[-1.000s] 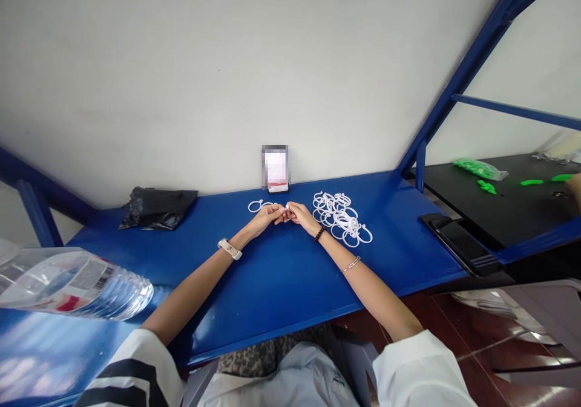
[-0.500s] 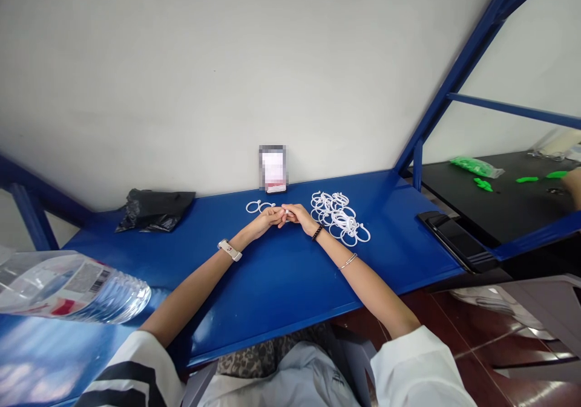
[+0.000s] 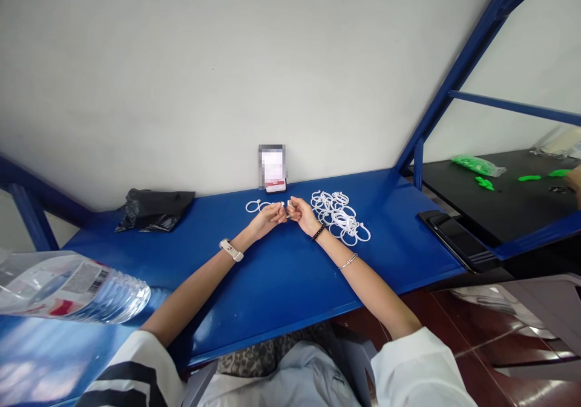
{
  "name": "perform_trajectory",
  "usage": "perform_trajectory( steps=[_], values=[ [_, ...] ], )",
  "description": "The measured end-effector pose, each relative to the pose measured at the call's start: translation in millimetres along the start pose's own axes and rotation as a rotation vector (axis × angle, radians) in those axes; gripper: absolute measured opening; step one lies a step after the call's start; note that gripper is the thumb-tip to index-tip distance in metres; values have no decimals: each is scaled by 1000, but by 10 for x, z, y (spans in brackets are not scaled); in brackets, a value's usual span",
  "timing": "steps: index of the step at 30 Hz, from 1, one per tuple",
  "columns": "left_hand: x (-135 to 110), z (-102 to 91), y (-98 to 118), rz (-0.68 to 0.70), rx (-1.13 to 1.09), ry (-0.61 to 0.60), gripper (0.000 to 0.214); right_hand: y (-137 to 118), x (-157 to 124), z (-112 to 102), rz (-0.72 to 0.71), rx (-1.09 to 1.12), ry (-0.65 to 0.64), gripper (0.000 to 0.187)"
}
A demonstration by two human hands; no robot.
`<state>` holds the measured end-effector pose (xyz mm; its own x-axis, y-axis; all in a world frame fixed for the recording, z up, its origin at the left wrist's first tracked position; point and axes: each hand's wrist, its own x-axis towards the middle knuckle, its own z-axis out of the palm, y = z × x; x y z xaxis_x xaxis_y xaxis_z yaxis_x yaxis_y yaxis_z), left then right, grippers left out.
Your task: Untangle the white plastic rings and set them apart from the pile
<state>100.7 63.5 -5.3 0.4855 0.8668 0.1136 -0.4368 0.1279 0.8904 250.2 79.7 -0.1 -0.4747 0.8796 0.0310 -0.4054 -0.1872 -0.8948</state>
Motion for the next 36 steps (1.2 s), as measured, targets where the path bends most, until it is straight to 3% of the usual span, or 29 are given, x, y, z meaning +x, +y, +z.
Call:
perform_trajectory(
  steps=[8,15,20,24,30,36],
  values=[
    [-32,2,40,2,-8,45,39,39,-18,-6,-51,-90,-35,31],
    [4,-69,-26,44,-49,236,35,60,-47,37,-104,-236,33,31],
    [10,-77,-49,57,-19,224,35,41,-57,50,-143,-330,39,46],
    [11,-76,-48,53,-3,237,35,51,-44,39,-196,-363,100,36],
    [22,-22,-86,113,250,284,51,75,-13,5,-233,-312,258,34],
    [35,-35,-132,141,402,278,50,67,-18,4,-174,-277,234,37]
  ],
)
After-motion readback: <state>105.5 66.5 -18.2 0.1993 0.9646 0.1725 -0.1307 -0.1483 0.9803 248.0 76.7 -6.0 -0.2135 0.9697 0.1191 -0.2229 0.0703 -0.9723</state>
